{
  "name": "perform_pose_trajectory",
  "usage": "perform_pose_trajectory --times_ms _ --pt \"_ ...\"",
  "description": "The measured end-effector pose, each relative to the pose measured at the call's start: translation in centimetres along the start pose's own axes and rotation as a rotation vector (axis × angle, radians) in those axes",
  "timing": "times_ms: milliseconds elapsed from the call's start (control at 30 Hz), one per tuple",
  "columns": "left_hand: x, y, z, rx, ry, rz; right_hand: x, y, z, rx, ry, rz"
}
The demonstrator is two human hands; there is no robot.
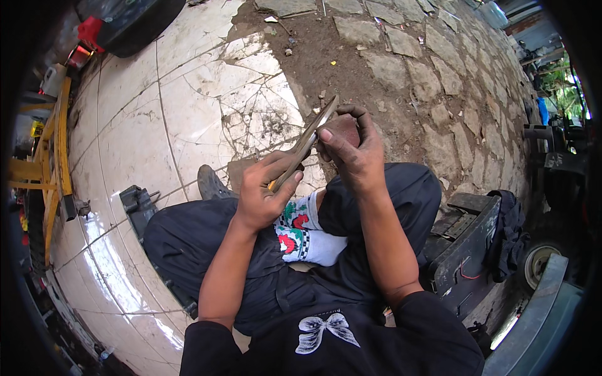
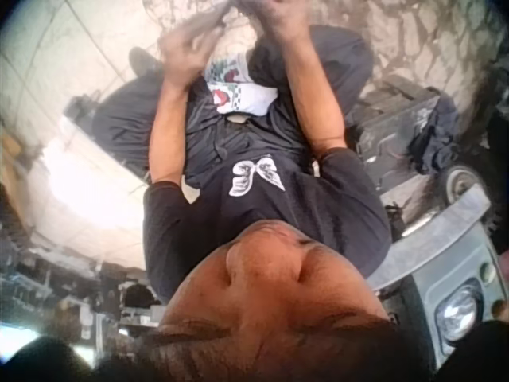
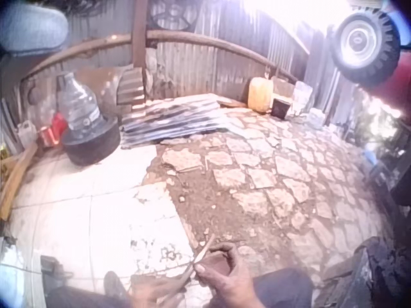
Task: The person sits on the floor and scrubs a metal brake disc with a small abrasive block, rotating the disc to clean both faces and the edges. The person repeatedly flips the disc and continues scrubbing until the end of the clip.
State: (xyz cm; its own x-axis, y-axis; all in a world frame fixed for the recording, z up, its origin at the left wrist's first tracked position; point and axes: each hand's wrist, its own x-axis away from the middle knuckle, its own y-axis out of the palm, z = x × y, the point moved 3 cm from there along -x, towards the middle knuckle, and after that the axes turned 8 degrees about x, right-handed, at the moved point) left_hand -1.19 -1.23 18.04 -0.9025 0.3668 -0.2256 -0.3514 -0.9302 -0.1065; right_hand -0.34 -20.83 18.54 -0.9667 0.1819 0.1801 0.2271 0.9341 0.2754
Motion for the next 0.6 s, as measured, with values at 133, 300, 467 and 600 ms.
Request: perform_pose_trajectory --times_ms 133,300,467,600 --pt "-0.2 0.4 0.1 0.016 -0.008 -0.002 0.0 1.0 0.3 0.003 0.002 0.053" --pt "-0.1 0.2 0.3 -0.021 -0.003 -0.007 -0.4 1.5 -0.3 -0.042 0.090 0.075" --pt "0.5 0.2 0.3 -0.009 0.018 0.008 0.6 1.8 0.3 -0.066 0.104 0.104" --pt "0.2 0.2 0.3 -0.035 0.030 0.028 -0.9 1.5 0.0 -0.088 0.076 0.174"
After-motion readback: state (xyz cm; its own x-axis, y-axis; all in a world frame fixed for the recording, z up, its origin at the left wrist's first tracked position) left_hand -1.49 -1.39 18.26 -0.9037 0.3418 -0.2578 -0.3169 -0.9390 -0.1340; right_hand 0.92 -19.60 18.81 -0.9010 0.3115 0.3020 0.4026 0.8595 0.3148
